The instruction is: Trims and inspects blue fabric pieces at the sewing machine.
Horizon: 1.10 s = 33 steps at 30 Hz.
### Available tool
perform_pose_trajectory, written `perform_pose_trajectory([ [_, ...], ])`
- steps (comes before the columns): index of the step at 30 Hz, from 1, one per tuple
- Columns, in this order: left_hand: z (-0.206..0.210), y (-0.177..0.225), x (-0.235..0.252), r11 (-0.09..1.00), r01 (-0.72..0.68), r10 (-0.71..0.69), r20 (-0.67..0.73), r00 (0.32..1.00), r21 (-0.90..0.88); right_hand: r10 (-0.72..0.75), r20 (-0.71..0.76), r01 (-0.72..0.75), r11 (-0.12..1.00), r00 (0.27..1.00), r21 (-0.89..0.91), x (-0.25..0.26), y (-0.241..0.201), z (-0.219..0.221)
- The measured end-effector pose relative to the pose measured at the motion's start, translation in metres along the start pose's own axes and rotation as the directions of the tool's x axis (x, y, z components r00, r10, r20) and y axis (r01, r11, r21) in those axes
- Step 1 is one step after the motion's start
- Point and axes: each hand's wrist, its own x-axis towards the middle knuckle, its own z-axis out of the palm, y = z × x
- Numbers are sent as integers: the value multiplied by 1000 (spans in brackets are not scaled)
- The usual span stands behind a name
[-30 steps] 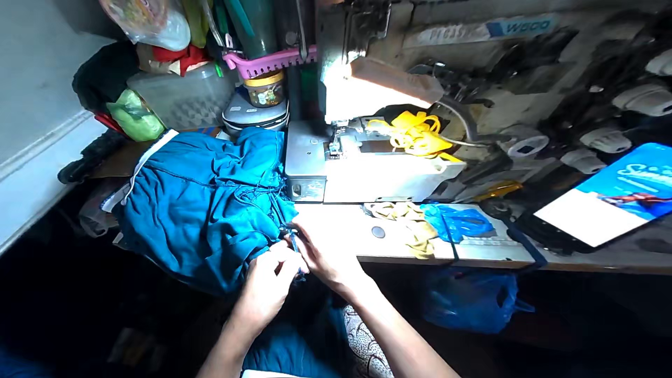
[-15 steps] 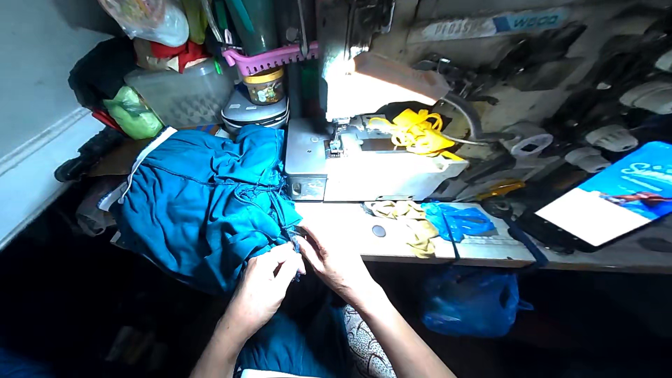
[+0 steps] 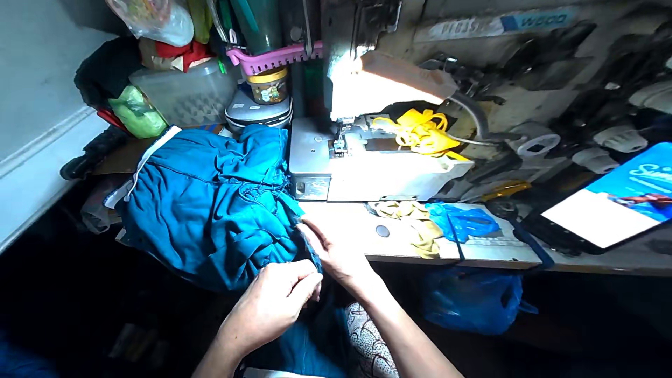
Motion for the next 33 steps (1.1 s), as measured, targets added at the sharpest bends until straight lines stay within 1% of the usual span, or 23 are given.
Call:
perform_pose_trajectory([
  [1,-2,1,-4,999,-46,46,36,998,5,112,51,-116,990,992,79,2,0,-7],
  [2,-5,2,-8,995,-100,99,42,994,11,188,61,-195,971,980,137,5,1,-15],
  [3,-8,3,-12,989,-150,149,17,989,19,245,28,-246,952,969,183,8,2,-21],
  [5,-17,3,-19,977,-206,211,-126,969,51,340,-49,-313,905,939,287,11,1,-31],
  [6,-22,1,-22,973,-208,224,-214,951,97,356,-66,-316,888,932,334,13,-1,-33],
  [7,-27,-1,-24,967,-185,231,-301,925,173,335,-66,-293,890,940,351,15,-5,-33],
  [9,-38,-12,-26,935,-65,219,-424,879,348,203,-18,-189,939,979,288,25,-17,-28],
  [11,-45,-29,-25,875,73,183,-466,866,479,64,135,-87,981,989,173,34,-24,-13],
  [13,-48,-50,-24,840,138,157,-479,864,525,-23,240,9,998,970,60,41,-20,10],
  [15,-47,-58,-26,852,155,156,-525,836,500,-19,250,21,1000,968,-2,42,-15,21],
  [16,-49,-58,-28,860,158,163,-555,816,485,-9,237,6,1000,971,12,42,-13,20],
  [19,-57,-56,-43,870,163,186,-614,767,466,102,224,-149,968,969,202,32,-14,0],
  [21,-61,-55,-52,868,167,177,-606,776,467,238,269,-318,897,933,308,21,-20,-14],
  [23,-56,-48,-53,877,151,167,-583,795,456,326,280,-411,844,903,343,11,-30,-20],
  [25,-45,-38,-46,913,99,170,-591,788,395,324,259,-402,843,910,356,2,-41,-19],
  [26,-39,-33,-41,936,76,157,-604,781,342,297,222,-361,860,929,360,-2,-44,-15],
  [27,-33,-29,-36,961,76,106,-610,785,265,236,161,-280,892,958,354,-5,-44,-8],
  [28,-27,-24,-29,985,94,15,-606,795,148,163,99,-187,924,982,334,-8,-42,-1],
  [29,-23,-18,-21,993,109,-110,-587,802,-36,68,37,-75,955,997,287,-11,-39,7],
  [30,-21,-11,-12,962,122,-240,-545,804,-243,-36,-20,39,974,999,223,-13,-37,13],
  [31,-20,-5,-5,895,135,-352,-489,798,-424,-136,-66,144,979,988,145,-14,-35,19],
  [32,-18,-1,1,820,140,-432,-440,787,-555,-218,-102,225,973,971,60,-15,-35,23],
  [33,-17,1,5,760,137,-478,-403,780,-635,-267,-121,267,964,956,-14,-16,-35,25],
])
